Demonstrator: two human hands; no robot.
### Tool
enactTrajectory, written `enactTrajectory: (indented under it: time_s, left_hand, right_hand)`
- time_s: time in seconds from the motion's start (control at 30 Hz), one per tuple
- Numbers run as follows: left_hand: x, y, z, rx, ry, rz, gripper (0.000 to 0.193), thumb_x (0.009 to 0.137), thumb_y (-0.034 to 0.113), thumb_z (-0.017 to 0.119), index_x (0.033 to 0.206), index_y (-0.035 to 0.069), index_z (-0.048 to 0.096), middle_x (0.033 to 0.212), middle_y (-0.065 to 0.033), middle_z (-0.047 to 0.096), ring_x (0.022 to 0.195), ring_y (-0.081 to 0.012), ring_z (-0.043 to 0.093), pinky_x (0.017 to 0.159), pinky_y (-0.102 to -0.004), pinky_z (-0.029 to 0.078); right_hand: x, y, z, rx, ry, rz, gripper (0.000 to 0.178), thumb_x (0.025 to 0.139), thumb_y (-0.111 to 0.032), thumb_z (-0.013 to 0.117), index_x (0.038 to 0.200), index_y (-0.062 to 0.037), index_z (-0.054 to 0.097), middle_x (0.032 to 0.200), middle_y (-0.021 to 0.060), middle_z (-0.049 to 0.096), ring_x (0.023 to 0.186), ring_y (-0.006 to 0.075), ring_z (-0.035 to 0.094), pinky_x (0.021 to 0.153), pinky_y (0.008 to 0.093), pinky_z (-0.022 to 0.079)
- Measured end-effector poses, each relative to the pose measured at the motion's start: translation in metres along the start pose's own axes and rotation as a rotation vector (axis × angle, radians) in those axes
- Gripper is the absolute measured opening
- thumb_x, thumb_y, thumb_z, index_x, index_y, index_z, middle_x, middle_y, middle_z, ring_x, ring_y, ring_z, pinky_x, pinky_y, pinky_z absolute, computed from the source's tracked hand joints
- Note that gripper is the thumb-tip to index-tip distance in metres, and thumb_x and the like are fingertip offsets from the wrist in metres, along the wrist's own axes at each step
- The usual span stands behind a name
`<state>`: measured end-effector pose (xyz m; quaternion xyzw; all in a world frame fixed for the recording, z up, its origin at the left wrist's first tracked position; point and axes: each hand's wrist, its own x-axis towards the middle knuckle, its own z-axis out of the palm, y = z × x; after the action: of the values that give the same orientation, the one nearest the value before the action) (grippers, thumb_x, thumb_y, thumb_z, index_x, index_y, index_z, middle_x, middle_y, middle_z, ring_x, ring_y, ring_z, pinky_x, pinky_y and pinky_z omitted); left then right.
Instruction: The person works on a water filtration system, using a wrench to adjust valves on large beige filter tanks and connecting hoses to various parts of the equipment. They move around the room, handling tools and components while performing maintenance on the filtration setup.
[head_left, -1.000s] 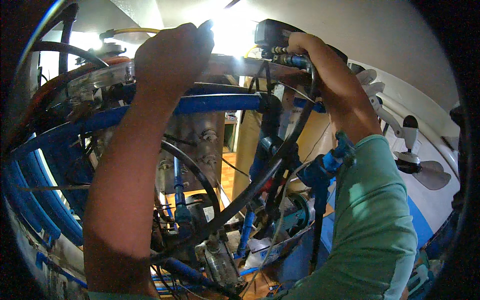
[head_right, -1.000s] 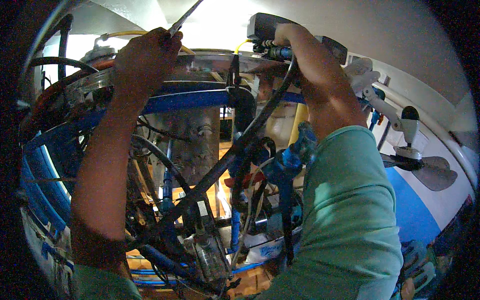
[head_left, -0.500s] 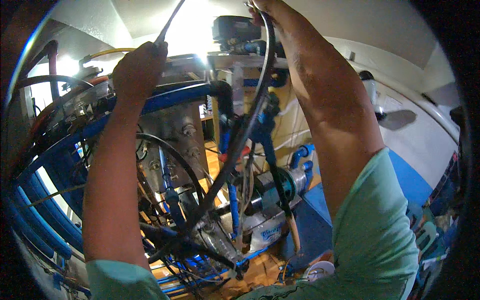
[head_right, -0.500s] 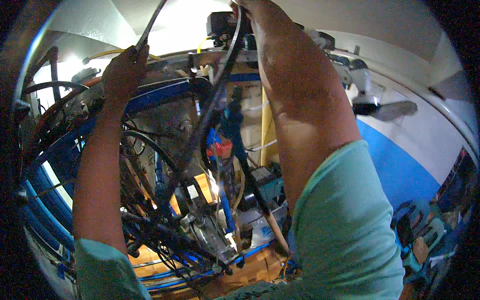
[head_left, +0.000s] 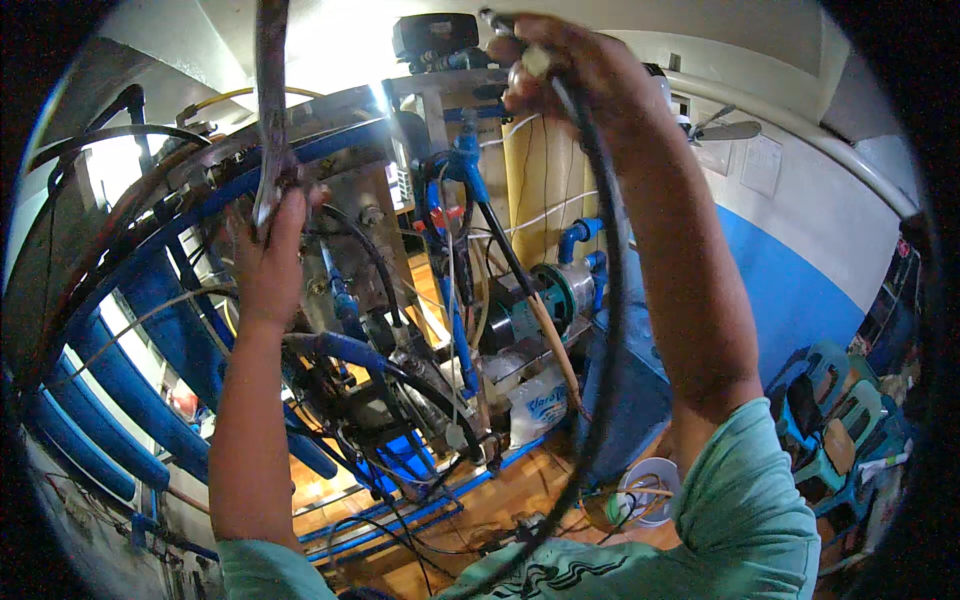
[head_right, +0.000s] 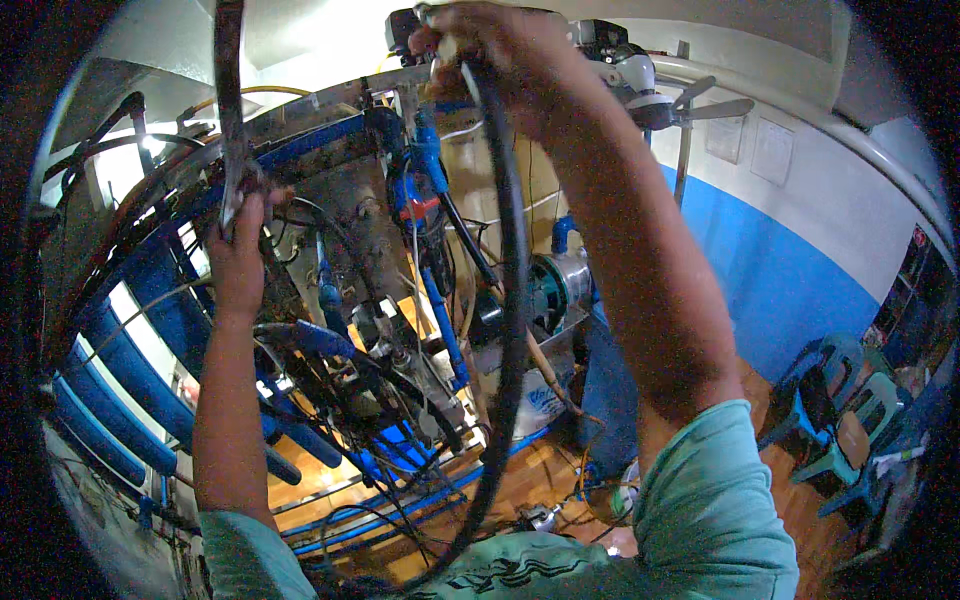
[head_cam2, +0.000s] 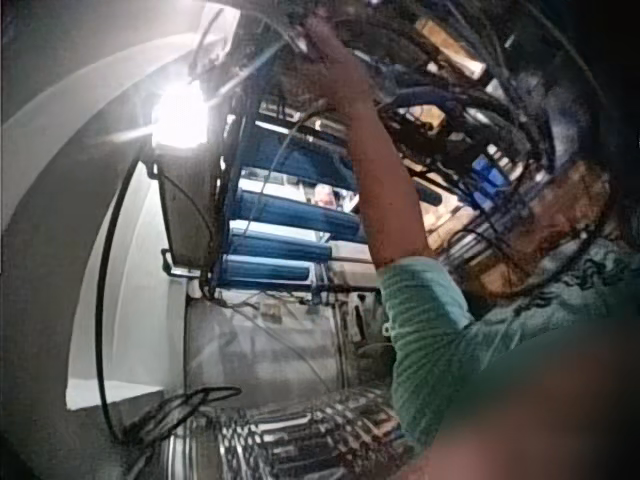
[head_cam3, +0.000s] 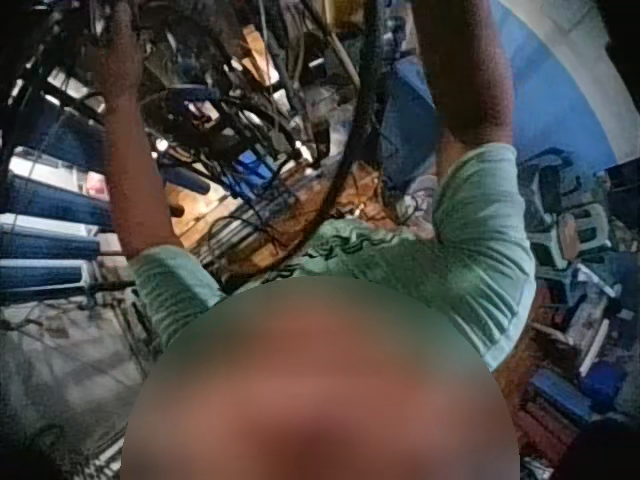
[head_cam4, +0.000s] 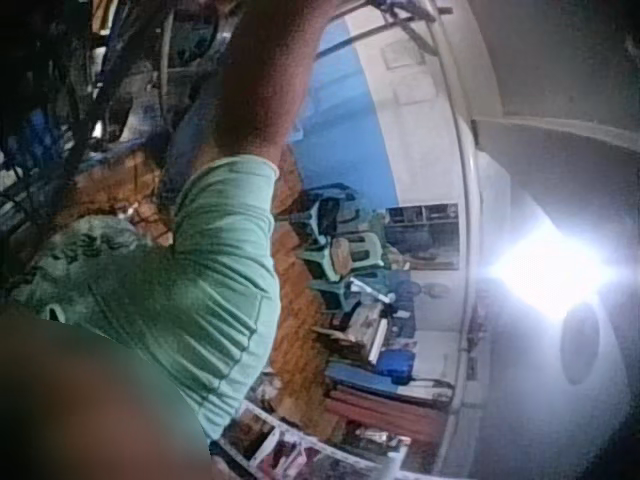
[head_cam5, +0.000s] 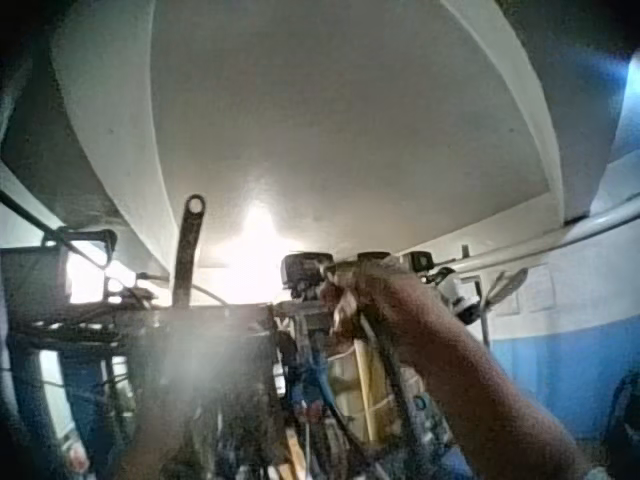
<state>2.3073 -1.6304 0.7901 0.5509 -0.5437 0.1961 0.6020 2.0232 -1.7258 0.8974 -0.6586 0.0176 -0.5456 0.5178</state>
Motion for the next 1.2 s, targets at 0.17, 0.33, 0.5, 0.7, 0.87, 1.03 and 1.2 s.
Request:
enactTrajectory:
  time_s: [0.17, 0.33, 0.5, 0.7, 0.87, 1.03, 1.2]
  left_hand:
    - [-0.086, 0.03, -0.013, -0.428, -0.307, -0.147, 0.047, 0.097, 0.04, 0.038, 0.106, 0.003, 0.065, 0.11, -0.013, 0.065, 0.107, -0.0242, 0.059, 0.098, -0.0373, 0.041]
    - [-0.178, 0.057, -0.008, -0.974, -0.559, -0.306, 0.052, 0.092, 0.05, 0.047, 0.106, 0.002, 0.061, 0.122, -0.0155, 0.058, 0.107, -0.0271, 0.059, 0.097, -0.0406, 0.042]
    - [-0.248, 0.109, 0.009, -1.132, -0.714, -0.589, 0.06, 0.089, 0.055, 0.051, 0.117, 0.002, 0.057, 0.125, -0.0178, 0.055, 0.106, -0.0359, 0.06, 0.09, -0.0467, 0.047]
    - [-0.298, 0.136, 0.014, -1.374, -0.736, -0.985, 0.052, 0.092, 0.043, 0.051, 0.12, 0.0, 0.048, 0.108, -0.0141, 0.062, 0.099, -0.0388, 0.062, 0.077, -0.049, 0.054]
    - [-0.327, 0.166, -0.003, -0.959, -0.753, -1.139, 0.06, 0.09, 0.054, 0.044, 0.102, -0.003, 0.057, 0.108, -0.0279, 0.059, 0.073, -0.0287, 0.064, 0.061, -0.0363, 0.053]
    - [-0.309, 0.188, -0.006, -0.65, -0.79, -1.0, 0.081, 0.075, 0.074, 0.053, 0.092, -0.004, 0.061, 0.087, -0.0243, 0.063, 0.064, -0.0179, 0.061, 0.052, -0.0274, 0.049]
    - [-0.284, 0.161, -0.006, -0.738, -0.925, -0.933, 0.069, 0.085, 0.048, 0.062, 0.118, -0.011, 0.051, 0.075, -0.0095, 0.063, 0.074, -0.0203, 0.063, 0.098, -0.0521, 0.043]
  right_hand:
    - [-0.063, 0.026, -0.007, 0.008, -0.026, 0.043, 0.053, 0.085, -0.018, 0.059, 0.13, 0.0009, 0.04, 0.091, 0.0111, 0.062, 0.075, 0.0207, 0.062, 0.063, 0.0312, 0.051]
    - [-0.128, 0.063, 0.003, 0.119, -0.131, 0.146, 0.063, 0.084, -0.024, 0.065, 0.136, -0.0026, 0.037, 0.083, 0.0078, 0.059, 0.074, 0.0199, 0.059, 0.065, 0.0318, 0.048]
    - [-0.189, 0.111, -0.022, 0.275, -0.064, 0.272, 0.056, 0.085, -0.018, 0.069, 0.131, -0.005, 0.039, 0.079, 0.0007, 0.058, 0.076, 0.0082, 0.053, 0.069, 0.024, 0.041]
    - [-0.248, 0.129, -0.094, 0.269, 0.092, 0.312, 0.052, 0.087, -0.015, 0.066, 0.131, -0.0082, 0.038, 0.091, 0.0088, 0.065, 0.085, 0.018, 0.062, 0.076, 0.0296, 0.048]
    - [-0.288, 0.111, -0.131, 0.284, 0.087, 0.4, 0.048, 0.088, -0.019, 0.065, 0.128, -0.0072, 0.042, 0.097, 0.014, 0.065, 0.087, 0.0204, 0.063, 0.08, 0.0324, 0.049]
    - [-0.321, 0.109, -0.174, 0.444, 0.138, 0.459, 0.031, 0.089, -0.016, 0.063, 0.116, -0.0087, 0.049, 0.091, 0.0106, 0.066, 0.073, 0.0187, 0.064, 0.067, 0.0298, 0.053]
    - [-0.331, 0.109, -0.251, 0.402, 0.304, 0.405, 0.029, 0.093, -0.024, 0.057, 0.115, -0.0065, 0.052, 0.095, 0.0063, 0.061, 0.085, 0.0192, 0.059, 0.072, 0.0358, 0.049]
